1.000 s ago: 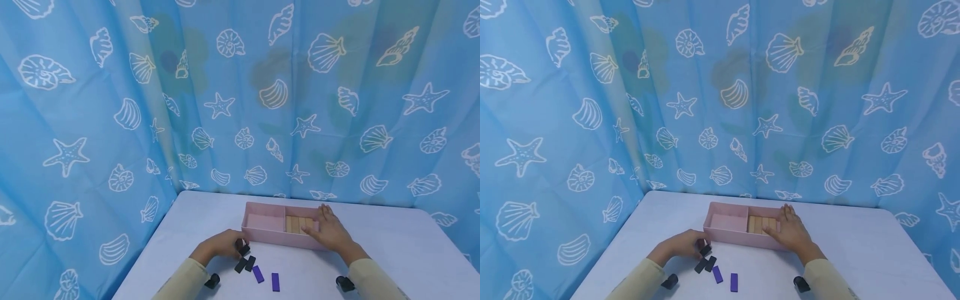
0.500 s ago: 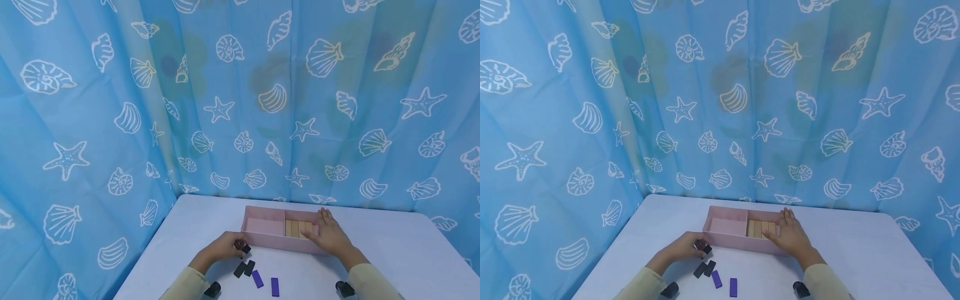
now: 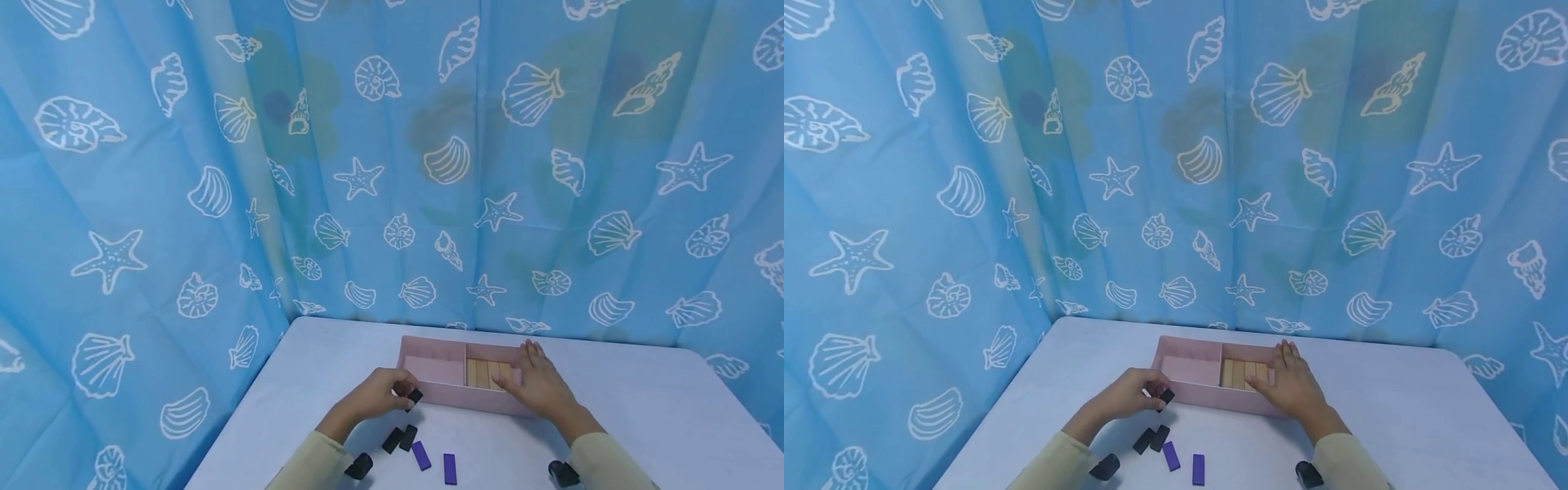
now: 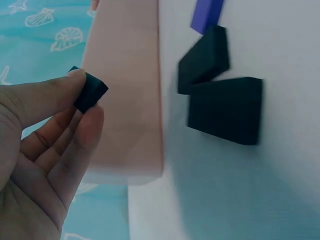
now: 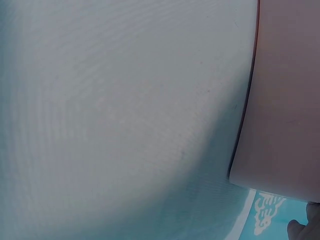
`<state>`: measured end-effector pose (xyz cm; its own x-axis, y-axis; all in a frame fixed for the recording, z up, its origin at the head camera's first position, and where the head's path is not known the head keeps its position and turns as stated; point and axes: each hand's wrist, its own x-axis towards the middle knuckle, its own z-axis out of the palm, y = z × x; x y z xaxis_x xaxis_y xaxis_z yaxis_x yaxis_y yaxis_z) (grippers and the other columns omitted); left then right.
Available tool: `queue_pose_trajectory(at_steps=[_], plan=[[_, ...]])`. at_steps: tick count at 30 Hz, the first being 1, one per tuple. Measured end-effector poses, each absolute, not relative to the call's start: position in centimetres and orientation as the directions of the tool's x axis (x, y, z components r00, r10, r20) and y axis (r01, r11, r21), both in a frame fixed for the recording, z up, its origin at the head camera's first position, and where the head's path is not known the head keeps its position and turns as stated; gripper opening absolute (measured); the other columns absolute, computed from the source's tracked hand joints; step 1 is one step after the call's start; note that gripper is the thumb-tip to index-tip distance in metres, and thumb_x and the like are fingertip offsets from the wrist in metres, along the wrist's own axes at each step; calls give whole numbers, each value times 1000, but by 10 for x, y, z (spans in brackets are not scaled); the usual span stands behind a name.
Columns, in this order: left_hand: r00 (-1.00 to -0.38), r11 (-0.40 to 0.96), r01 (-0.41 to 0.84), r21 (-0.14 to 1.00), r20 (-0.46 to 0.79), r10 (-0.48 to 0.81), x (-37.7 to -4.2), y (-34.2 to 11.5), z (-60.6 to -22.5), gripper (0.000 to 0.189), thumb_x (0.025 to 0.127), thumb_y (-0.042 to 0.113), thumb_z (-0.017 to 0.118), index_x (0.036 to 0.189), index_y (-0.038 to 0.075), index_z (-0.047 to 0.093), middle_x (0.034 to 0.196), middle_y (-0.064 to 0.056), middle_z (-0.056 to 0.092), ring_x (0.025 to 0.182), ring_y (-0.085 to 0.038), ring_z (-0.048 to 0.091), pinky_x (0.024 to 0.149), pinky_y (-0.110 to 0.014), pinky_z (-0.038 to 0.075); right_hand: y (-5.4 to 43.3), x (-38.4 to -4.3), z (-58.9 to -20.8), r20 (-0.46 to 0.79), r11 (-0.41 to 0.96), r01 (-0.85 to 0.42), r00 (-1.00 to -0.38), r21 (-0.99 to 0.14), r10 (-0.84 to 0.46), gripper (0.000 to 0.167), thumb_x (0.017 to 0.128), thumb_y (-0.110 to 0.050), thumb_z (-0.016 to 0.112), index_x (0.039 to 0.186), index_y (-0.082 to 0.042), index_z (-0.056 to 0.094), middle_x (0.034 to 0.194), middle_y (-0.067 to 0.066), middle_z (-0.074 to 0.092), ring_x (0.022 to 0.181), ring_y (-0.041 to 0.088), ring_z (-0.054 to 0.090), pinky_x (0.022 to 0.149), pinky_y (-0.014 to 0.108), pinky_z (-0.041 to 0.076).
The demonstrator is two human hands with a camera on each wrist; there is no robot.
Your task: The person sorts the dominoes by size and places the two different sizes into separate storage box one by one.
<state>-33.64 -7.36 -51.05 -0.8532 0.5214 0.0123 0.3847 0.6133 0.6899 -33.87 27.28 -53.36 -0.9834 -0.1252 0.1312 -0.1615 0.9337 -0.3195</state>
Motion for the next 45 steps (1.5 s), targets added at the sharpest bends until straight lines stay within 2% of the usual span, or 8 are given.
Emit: queue_pose_trajectory(at_steps=[9,19,26,38,45], plan=[[-858,593,423,685,93,505,-347,-72,-497,29,86,7,74,114,12,67,85,12,61,78,-8,58,66,-23,53,271,-340,-531,139,931,-176,-981,-321,-138,108,90,-70,44,146,17,14,154,35,8,141,49,6,110,63,12],[-870,575,417,703,126,477,-362,-62,-495,30,86,11,75,114,16,69,87,11,60,80,-9,58,68,-24,53,272,-335,-536,118,931,-162,-985,-328,-130,110,89,-72,43,145,18,16,153,35,9,141,50,6,110,64,12],[-860,566,419,710,111,498,-385,-53,-491,33,87,11,74,119,14,67,88,9,61,80,-9,59,68,-25,53,269,-337,-536,113,936,-150,-986,-320,-119,110,89,-73,42,146,17,16,154,35,8,141,50,6,110,64,12],[-849,591,381,711,16,528,-412,-35,-489,28,88,8,73,116,12,68,88,7,62,79,-8,62,72,-24,54,267,-339,-534,129,940,-148,-985,-308,-113,108,89,-72,43,145,18,21,153,36,11,141,50,8,111,62,13],[-876,678,348,647,-33,481,-418,-26,-492,29,87,7,73,115,13,70,90,8,62,82,-7,59,76,-25,52,268,-340,-535,139,945,-151,-984,-290,-115,108,89,-72,44,144,18,21,152,36,12,141,50,10,111,62,15]])
